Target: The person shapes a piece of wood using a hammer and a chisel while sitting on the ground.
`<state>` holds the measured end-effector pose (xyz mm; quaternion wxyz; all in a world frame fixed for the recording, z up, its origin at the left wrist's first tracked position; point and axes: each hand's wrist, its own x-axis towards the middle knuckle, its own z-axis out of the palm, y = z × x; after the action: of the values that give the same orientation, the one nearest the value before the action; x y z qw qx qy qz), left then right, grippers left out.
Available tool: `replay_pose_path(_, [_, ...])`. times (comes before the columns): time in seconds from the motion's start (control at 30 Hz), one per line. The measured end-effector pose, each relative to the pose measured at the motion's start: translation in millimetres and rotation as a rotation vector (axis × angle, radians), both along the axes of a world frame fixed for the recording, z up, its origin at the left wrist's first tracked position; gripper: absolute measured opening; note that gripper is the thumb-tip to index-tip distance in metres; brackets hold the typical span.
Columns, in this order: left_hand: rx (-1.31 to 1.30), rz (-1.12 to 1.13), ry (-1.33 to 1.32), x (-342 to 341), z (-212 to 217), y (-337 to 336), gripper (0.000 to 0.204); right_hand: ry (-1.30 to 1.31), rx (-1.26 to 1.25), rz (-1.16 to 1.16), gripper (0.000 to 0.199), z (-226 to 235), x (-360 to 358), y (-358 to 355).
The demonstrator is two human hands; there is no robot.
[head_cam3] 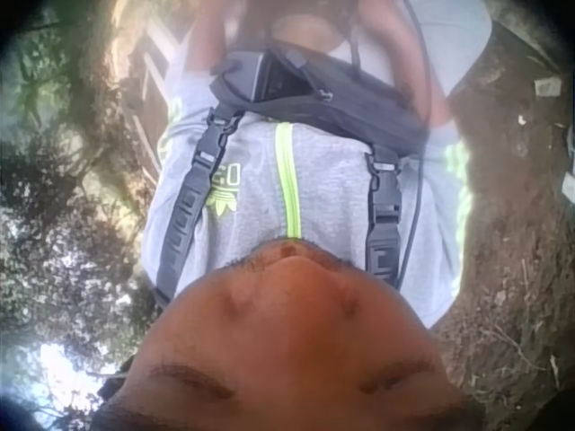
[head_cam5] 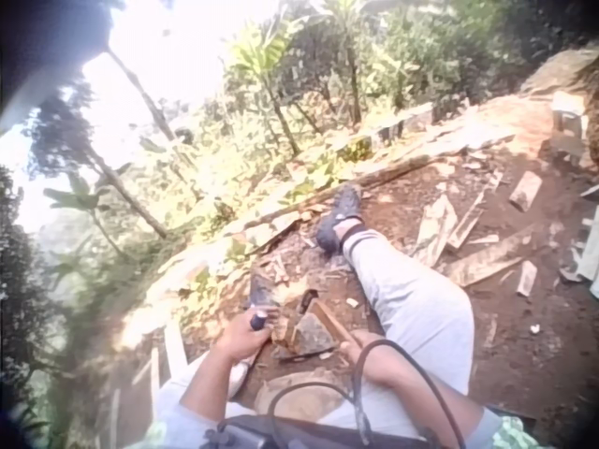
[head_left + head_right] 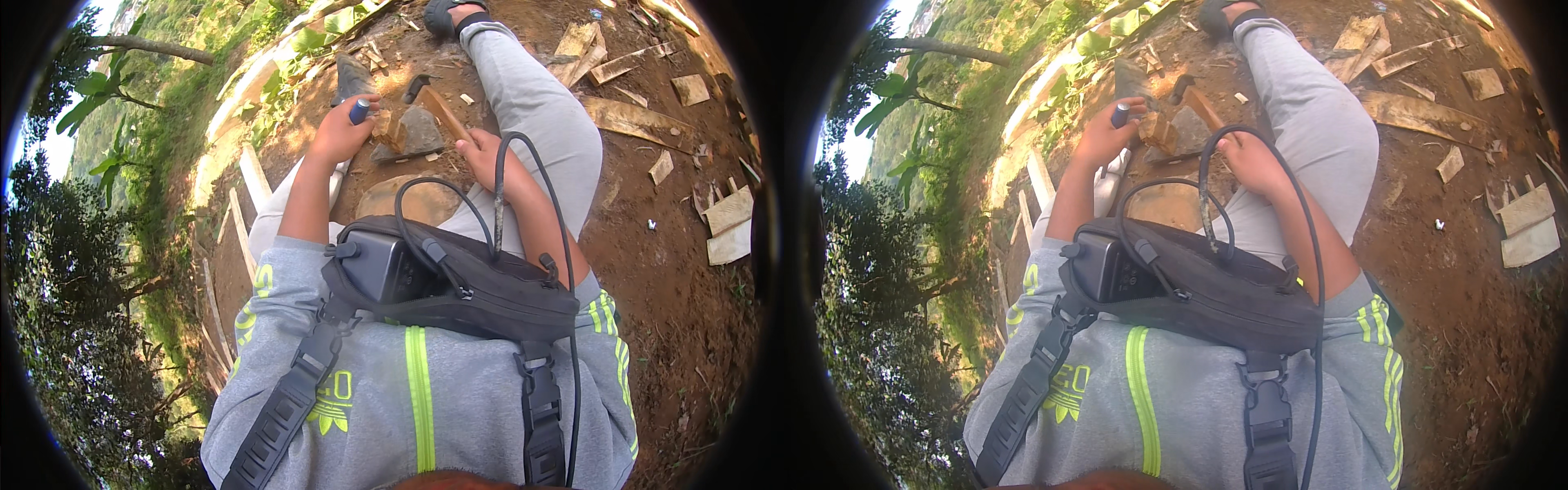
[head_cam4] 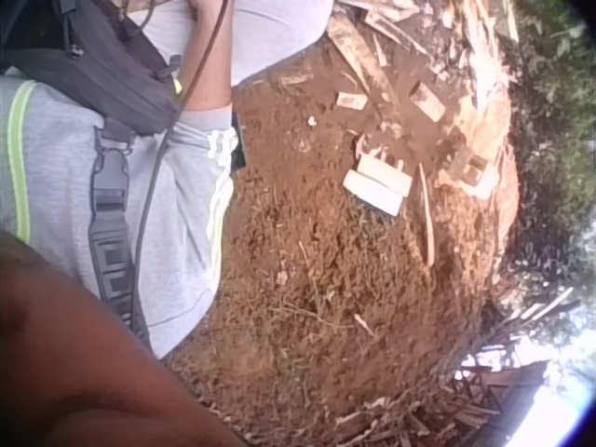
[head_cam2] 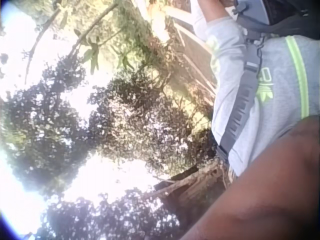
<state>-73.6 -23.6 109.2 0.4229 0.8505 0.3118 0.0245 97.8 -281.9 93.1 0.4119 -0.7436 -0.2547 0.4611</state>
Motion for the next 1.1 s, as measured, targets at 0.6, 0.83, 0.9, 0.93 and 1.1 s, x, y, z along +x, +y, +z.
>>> replay_pose_path(0.6, [-0.155, 0.458, -0.583, 67.9, 58.0, -2.9, 0.051, 0.032, 0.024, 0.021, 0.028, -26.1, 2.6, 0.3])
replay_pose_path(0.83, [-0.384, 0.417, -0.691, 59.4, 50.4, -12.3, 0.046, 0.011, 0.004, 0.032, 0.029, -29.8, 4.0, 0.6])
replay_pose_path(0.9, [-0.398, 0.422, -0.699, 57.8, 47.1, -11.1, 0.046, 0.029, 0.001, 0.026, 0.029, -27.3, 2.8, 1.2])
replay_pose_path(0.93, [-0.401, 0.424, -0.696, 58.4, 50.9, -15.0, 0.042, 0.038, -0.001, 0.021, 0.030, -25.5, 2.4, 1.5])
replay_pose_path(1.1, [-0.383, 0.425, -0.688, 59.6, 47.3, -16.0, 0.039, 0.008, -0.028, 0.033, 0.029, -29.0, 2.7, 2.5])
